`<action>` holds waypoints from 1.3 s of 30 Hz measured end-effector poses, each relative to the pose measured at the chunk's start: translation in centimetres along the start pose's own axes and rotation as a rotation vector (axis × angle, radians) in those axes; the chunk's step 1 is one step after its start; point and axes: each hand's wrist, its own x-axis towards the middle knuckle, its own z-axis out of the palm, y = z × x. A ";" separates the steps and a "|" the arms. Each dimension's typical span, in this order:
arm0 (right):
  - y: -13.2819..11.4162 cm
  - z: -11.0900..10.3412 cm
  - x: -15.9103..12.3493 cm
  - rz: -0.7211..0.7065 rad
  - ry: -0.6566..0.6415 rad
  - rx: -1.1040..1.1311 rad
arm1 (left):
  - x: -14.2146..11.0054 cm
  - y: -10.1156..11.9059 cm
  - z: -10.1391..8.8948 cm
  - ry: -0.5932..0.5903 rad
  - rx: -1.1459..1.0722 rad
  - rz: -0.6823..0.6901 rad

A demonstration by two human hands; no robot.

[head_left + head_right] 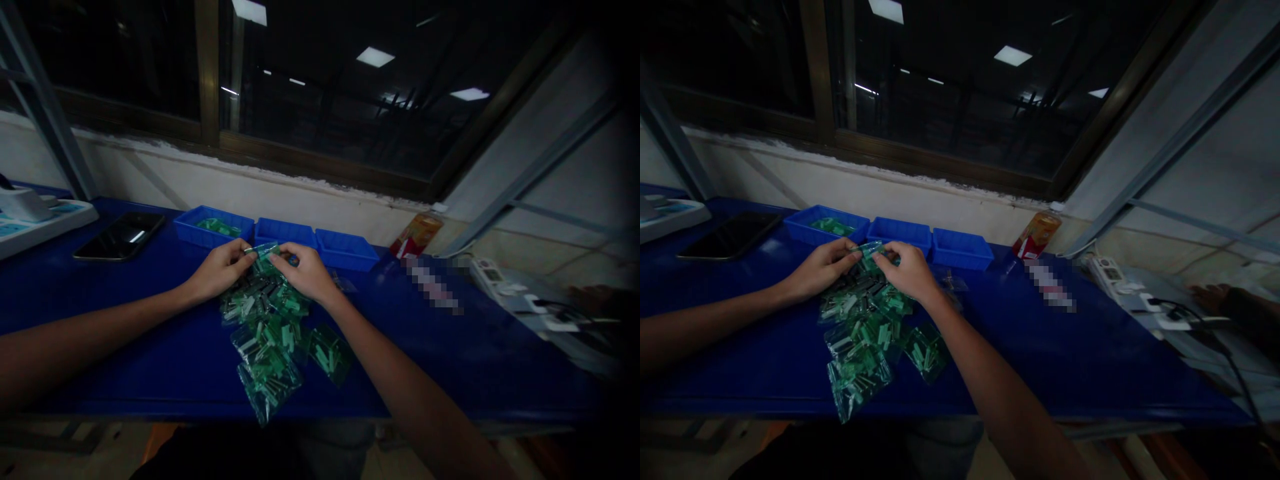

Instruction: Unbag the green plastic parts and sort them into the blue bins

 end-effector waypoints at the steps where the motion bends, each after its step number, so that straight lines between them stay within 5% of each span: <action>1: -0.1 0.1 0.0 0.024 -0.001 0.020 | -0.1 0.3 0.0 -0.008 -0.045 -0.022; 12: -1.7 1.3 -0.6 0.190 0.085 0.470 | -2.3 1.5 -1.6 -0.080 -0.221 -0.141; 23: -1.1 2.8 -1.2 0.141 -0.084 0.303 | -2.5 0.3 -1.5 -0.108 -0.187 -0.112; 39: -2.8 1.2 -1.8 -0.124 -0.112 -0.247 | -2.9 0.6 -1.5 -0.182 -0.028 0.006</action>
